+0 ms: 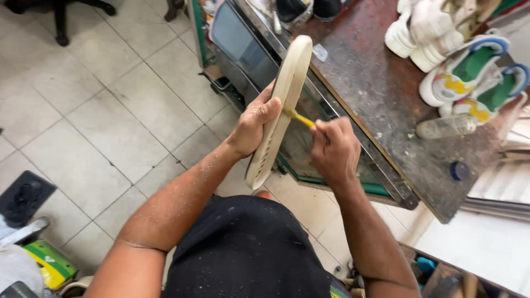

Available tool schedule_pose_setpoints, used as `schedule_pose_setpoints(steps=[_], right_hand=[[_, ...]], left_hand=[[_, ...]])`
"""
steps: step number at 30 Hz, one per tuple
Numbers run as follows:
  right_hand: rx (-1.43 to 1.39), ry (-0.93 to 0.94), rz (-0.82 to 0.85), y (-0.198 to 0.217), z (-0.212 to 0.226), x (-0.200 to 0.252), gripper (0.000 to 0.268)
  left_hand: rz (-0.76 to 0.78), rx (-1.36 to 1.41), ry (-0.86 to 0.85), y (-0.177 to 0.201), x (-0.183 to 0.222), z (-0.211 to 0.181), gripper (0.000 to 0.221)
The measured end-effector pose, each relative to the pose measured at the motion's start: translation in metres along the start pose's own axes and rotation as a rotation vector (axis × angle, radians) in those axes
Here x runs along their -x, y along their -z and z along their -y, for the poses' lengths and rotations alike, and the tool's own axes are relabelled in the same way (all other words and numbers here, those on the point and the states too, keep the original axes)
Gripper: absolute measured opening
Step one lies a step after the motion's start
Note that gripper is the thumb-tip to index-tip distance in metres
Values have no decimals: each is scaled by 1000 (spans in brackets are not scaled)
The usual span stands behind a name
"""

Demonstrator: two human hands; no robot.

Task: Applying adhesive to a shoe sole using a small brush at a repair bench

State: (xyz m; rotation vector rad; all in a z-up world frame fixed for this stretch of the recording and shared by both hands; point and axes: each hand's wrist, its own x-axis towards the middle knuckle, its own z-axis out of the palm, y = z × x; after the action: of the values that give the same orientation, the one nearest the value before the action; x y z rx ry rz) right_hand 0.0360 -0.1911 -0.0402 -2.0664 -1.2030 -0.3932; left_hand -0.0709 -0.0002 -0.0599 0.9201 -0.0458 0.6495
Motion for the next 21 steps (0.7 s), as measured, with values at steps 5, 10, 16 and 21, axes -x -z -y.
schedule_pose_setpoints(steps=[5, 10, 16, 21], right_hand=[[297, 105, 28, 22, -22, -39, 11], [554, 673, -181, 28, -40, -76, 7], [495, 615, 56, 29, -54, -68, 17], [146, 185, 429, 33, -39, -41, 13]], left_hand=[[0, -22, 418, -15, 21, -18, 59], [-100, 18, 832, -22, 34, -21, 58], [60, -237, 804, -15, 28, -38, 63], [81, -353, 731, -5, 21, -33, 66]])
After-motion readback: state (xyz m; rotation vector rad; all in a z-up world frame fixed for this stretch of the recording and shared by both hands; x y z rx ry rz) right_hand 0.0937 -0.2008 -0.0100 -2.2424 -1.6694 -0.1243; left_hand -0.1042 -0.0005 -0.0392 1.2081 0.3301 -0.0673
